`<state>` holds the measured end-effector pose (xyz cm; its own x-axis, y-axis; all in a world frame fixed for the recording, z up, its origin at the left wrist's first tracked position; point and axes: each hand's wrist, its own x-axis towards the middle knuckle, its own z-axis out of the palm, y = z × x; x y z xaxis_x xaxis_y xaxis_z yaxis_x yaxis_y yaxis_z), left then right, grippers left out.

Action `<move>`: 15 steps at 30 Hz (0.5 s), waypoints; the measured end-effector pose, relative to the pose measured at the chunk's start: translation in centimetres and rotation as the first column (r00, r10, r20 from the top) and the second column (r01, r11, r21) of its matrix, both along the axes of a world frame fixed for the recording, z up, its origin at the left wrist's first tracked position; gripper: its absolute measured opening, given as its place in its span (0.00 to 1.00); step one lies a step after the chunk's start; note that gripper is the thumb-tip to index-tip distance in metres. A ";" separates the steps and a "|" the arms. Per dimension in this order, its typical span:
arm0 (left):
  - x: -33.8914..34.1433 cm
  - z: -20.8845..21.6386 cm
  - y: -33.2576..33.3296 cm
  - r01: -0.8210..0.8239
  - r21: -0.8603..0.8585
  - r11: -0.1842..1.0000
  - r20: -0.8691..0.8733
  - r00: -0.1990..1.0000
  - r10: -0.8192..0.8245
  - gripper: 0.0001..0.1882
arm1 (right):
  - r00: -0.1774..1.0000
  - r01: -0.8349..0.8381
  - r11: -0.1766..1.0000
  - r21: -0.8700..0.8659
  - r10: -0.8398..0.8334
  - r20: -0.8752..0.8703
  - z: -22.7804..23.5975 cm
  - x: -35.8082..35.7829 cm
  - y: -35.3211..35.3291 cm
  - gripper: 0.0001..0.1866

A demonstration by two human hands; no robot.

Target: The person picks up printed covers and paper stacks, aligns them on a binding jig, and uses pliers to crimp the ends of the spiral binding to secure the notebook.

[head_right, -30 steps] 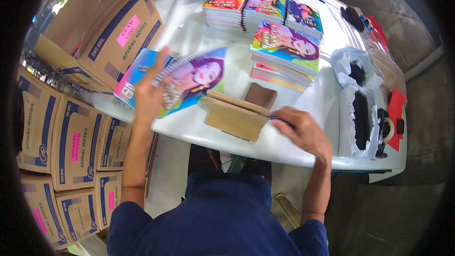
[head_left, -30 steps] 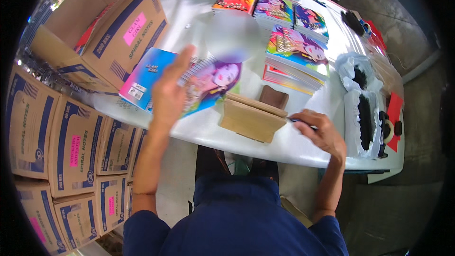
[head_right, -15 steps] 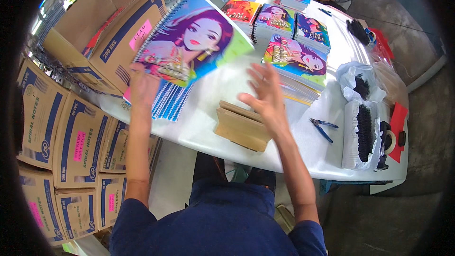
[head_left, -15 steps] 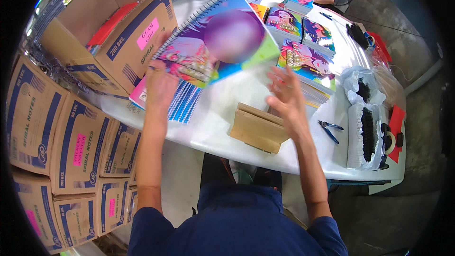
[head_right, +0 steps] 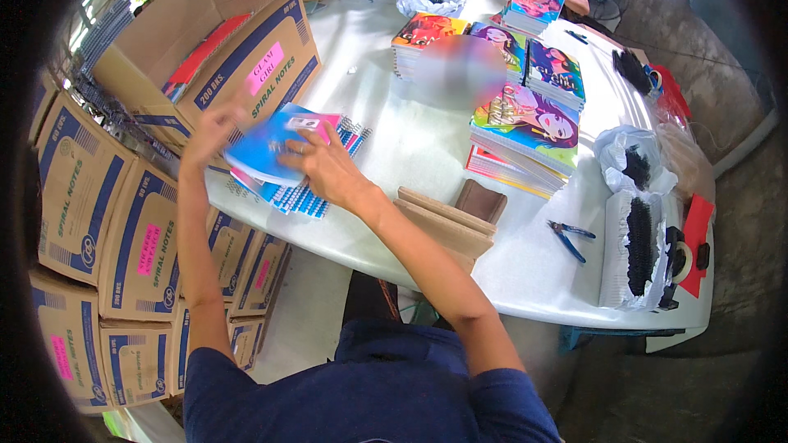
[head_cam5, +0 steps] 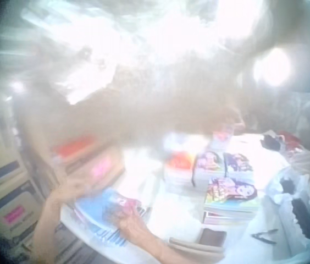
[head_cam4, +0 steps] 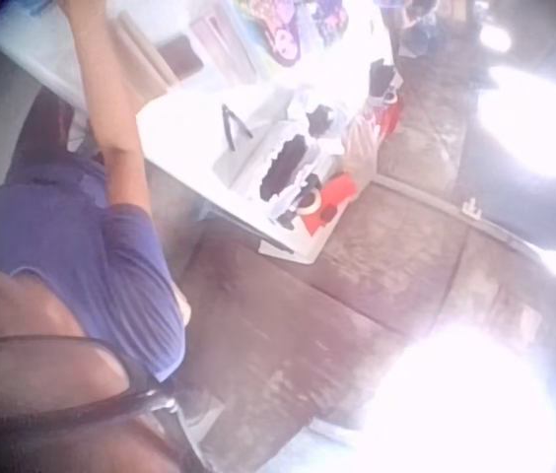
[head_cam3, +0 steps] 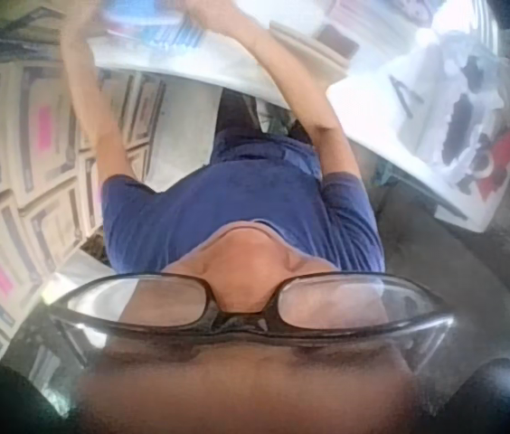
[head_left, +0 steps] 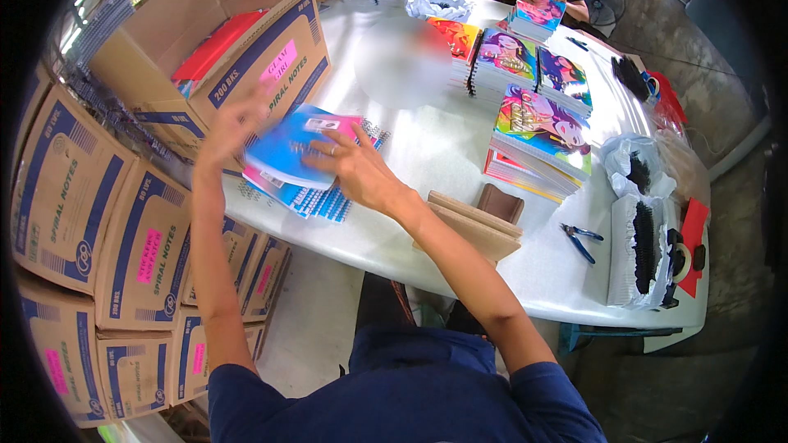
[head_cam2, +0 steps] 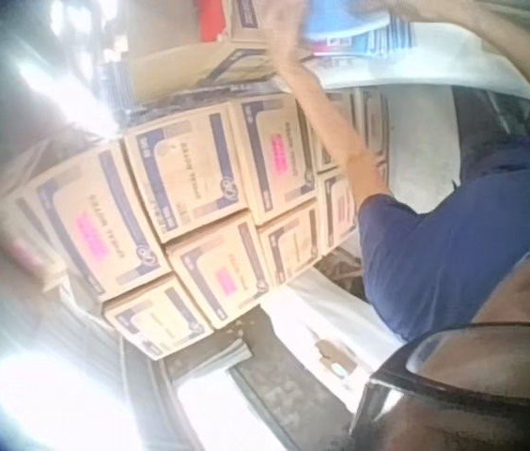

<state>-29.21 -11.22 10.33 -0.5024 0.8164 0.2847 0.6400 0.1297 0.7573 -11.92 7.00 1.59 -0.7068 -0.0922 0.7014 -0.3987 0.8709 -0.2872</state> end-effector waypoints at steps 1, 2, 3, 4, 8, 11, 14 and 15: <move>-0.3 -1.8 -0.3 0.020 -0.285 0.958 -0.223 0.971 -0.086 0.24 | 0.997 -0.011 1.000 0.028 0.009 0.081 -0.1 1.3 -0.1 0.19; -0.3 -3.6 -0.8 -0.029 -0.541 0.841 -0.394 0.892 -0.223 0.24 | 0.986 -0.031 0.998 0.060 0.021 0.166 -0.1 2.6 0.1 0.18; 0.3 -5.3 -0.8 -0.054 -0.546 0.836 -0.356 0.918 -0.173 0.23 | 0.980 0.008 0.994 -0.105 0.013 0.199 1.0 4.5 1.2 0.13; 1.3 -6.7 -0.8 -0.078 -0.563 0.822 -0.314 0.941 -0.125 0.23 | 0.979 0.067 0.976 -0.205 -0.025 0.200 1.4 6.5 2.8 0.12; -1.3 -10.0 -2.9 0.094 -0.312 0.946 0.279 0.960 -0.003 0.24 | 0.937 0.346 0.866 -0.362 -0.298 0.184 4.2 14.5 11.8 0.14; -2.1 -9.8 -1.3 0.130 -0.129 0.983 0.689 0.724 -0.005 0.24 | 0.712 0.674 0.671 -0.309 -0.702 0.027 4.6 20.5 20.2 0.15; -2.8 -9.2 -0.5 0.237 -0.349 0.907 0.189 0.965 -0.180 0.25 | 0.359 0.932 0.335 -0.138 -0.907 0.221 1.7 25.1 27.8 0.25; -3.8 -9.7 -0.3 0.221 -0.479 0.849 -0.185 0.921 -0.344 0.27 | 0.253 0.967 0.249 -0.056 -0.910 0.328 0.8 26.1 29.9 0.28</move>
<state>-33.00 -11.51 0.60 -0.1904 0.9802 -0.0539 0.8618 0.1932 0.4689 14.21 36.93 2.37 -0.2901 0.8526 0.4347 0.7499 0.4847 -0.4502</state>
